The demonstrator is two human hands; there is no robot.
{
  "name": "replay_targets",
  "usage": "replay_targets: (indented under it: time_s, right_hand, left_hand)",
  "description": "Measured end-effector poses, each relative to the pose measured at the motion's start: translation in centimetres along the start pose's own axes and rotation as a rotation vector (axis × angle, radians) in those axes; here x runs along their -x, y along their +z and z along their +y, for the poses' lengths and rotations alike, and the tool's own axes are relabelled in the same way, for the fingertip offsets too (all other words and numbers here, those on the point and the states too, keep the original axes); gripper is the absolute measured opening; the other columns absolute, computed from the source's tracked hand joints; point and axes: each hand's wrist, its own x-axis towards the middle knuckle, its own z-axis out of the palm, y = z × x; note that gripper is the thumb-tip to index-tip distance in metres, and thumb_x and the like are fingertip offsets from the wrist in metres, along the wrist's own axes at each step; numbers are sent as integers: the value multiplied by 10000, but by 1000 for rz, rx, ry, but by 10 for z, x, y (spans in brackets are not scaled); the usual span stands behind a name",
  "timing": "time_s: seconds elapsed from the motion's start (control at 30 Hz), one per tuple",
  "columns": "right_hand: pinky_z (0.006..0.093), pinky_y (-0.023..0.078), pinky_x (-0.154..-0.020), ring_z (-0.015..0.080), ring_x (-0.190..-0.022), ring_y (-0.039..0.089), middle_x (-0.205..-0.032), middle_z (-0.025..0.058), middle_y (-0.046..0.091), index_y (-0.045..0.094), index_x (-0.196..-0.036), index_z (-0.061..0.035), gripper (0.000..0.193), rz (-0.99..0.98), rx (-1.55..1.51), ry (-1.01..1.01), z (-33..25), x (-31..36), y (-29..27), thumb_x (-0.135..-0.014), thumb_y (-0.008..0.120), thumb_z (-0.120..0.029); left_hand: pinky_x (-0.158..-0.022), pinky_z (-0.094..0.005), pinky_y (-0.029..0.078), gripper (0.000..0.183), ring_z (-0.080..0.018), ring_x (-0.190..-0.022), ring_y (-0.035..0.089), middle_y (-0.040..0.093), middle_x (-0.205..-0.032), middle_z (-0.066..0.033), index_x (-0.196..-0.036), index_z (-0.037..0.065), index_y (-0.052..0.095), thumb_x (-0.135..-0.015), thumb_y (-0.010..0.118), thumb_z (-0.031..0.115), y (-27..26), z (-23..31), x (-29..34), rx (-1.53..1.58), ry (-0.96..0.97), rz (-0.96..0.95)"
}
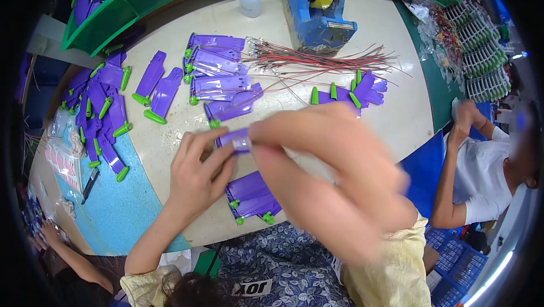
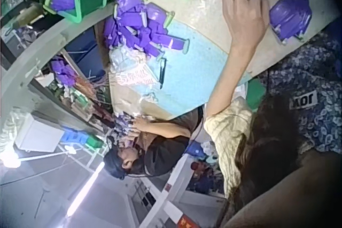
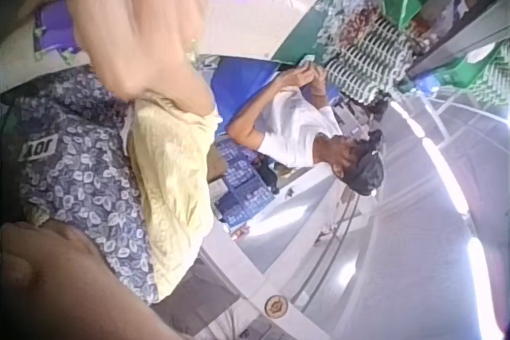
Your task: The person assembles small electronic components by inserting red wires into purple plastic casings and securing them with green clips. They use a glue bottle to apply adhesive to the wire connections and a tape dispenser to cut tape, working at a table with various parts and tools.
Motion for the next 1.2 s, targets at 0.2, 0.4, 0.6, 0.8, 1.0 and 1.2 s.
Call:
replay_targets:
  time_s: [0.2, 0.4, 0.6, 0.8, 1.0, 1.2]
  right_hand:
    - [301, 512, -603, 203, -671, 669, -802, 102, 673, 736, -890, 24, 130, -194, -212, 404, 32, 25, 75, -769, 769, 54]
    - [313, 446, -564, 170, -620, 581, -754, 89, 642, 757, -882, 13, 111, -376, -265, 399, 51, 7, 88, -772, 761, -2]
    - [319, 412, -558, 160, -630, 536, -730, 83, 608, 768, -936, 7, 151, -434, -379, 500, 47, 19, 80, -786, 773, -13]
    - [417, 448, -579, 311, -636, 588, -720, 154, 591, 765, -867, -8, 123, -416, -296, 335, 44, 18, 79, -763, 700, -10]
    - [343, 355, -548, 199, -618, 496, -707, 87, 518, 781, -931, -18, 142, -408, -397, 490, 47, 21, 80, -802, 726, 2]
    - [393, 433, -576, 287, -645, 582, -719, 132, 576, 785, -909, -32, 153, -445, -245, 248, 45, 16, 79, -779, 705, -18]
  left_hand:
    - [-757, -400, 542, 593, -319, -923, 613, 599, -1081, -164, -1304, -38, 558, -757, 778, 19, 16, -5, -25, 124, -15, 127]
    - [-752, -376, 560, 693, -287, -889, 638, 626, -1030, -168, -1324, -15, 537, -698, 833, -34, 16, -13, -21, 362, -96, 119]
    - [-811, -334, 590, 692, -233, -939, 694, 686, -1130, -149, -1313, 9, 562, -690, 862, -14, 17, -15, -20, 412, -133, 140]
    - [-793, -333, 585, 573, -233, -914, 695, 693, -1090, -138, -1205, 15, 627, -684, 862, -10, 16, -12, -22, 364, -159, 124]
    - [-762, -353, 568, 514, -253, -878, 672, 674, -1025, -132, -1132, 12, 643, -667, 860, -9, 18, -11, -23, 363, -149, 151]
    - [-740, -364, 557, 501, -271, -865, 646, 649, -982, -130, -1106, 9, 634, -660, 863, -3, 19, -11, -24, 379, -133, 160]
